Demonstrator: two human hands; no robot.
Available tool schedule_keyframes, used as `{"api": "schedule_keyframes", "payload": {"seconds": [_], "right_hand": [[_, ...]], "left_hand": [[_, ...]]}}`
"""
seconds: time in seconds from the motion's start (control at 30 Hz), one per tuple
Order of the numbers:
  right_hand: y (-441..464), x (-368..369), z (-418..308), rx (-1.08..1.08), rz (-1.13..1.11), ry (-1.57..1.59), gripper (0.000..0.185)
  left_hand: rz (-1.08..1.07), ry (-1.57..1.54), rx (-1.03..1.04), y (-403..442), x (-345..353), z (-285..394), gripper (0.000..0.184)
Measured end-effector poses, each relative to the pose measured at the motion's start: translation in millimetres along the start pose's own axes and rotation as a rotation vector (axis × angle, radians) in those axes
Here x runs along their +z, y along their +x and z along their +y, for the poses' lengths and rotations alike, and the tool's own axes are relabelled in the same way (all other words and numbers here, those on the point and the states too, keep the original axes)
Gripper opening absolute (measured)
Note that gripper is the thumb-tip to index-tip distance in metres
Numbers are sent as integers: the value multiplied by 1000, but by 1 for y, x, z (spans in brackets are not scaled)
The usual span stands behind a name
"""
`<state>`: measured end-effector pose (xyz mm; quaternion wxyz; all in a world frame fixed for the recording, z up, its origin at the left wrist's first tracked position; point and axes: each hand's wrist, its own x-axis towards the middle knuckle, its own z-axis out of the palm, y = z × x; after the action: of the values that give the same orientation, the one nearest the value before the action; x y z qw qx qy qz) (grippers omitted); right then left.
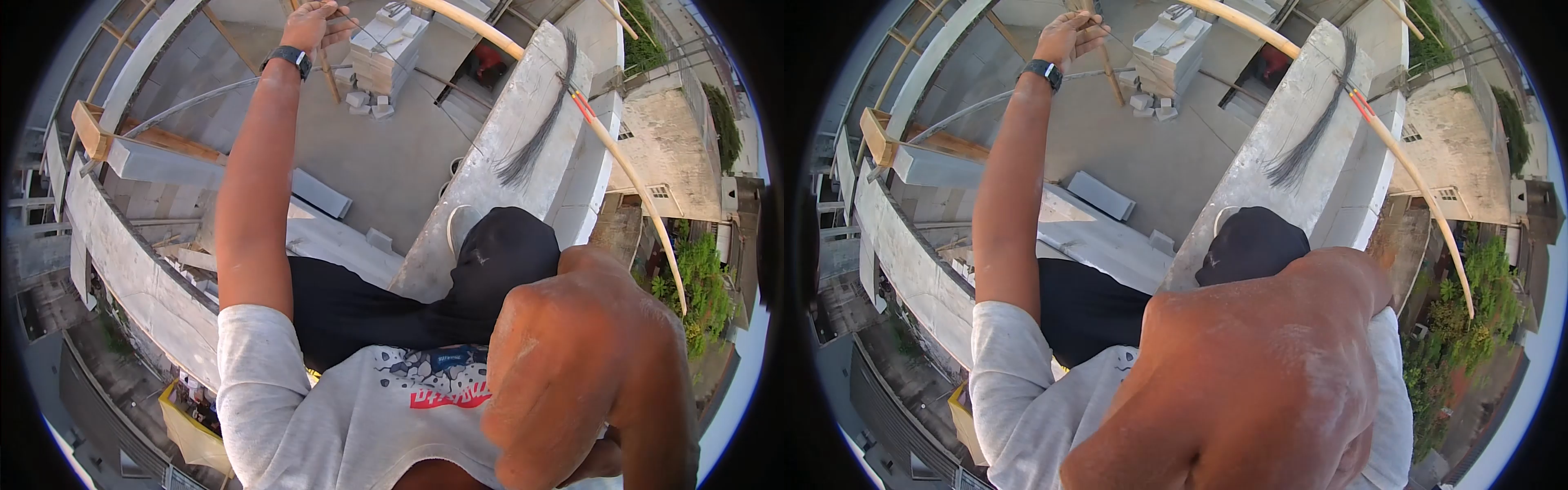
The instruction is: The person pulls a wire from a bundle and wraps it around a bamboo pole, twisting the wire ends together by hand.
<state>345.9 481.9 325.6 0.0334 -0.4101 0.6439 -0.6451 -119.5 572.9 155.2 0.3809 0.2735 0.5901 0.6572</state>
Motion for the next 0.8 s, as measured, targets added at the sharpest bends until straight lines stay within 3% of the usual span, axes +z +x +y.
{"api": "schedule_keyframes", "payload": {"seconds": [0.4, 0.63, 0.8], "right_hand": [[0, -6, -17, 138, 154, -143, 54], [50, -26, 28, 283, 360, -529, 59], [76, -57, 59, 428, 310, -769, 63]], "left_hand": [[31, -72, 6, 11, -5, -9, 16], [-33, -130, -9, 16, 3, -18, 12], [-38, -139, 25, 22, -14, -15, 14]]}}
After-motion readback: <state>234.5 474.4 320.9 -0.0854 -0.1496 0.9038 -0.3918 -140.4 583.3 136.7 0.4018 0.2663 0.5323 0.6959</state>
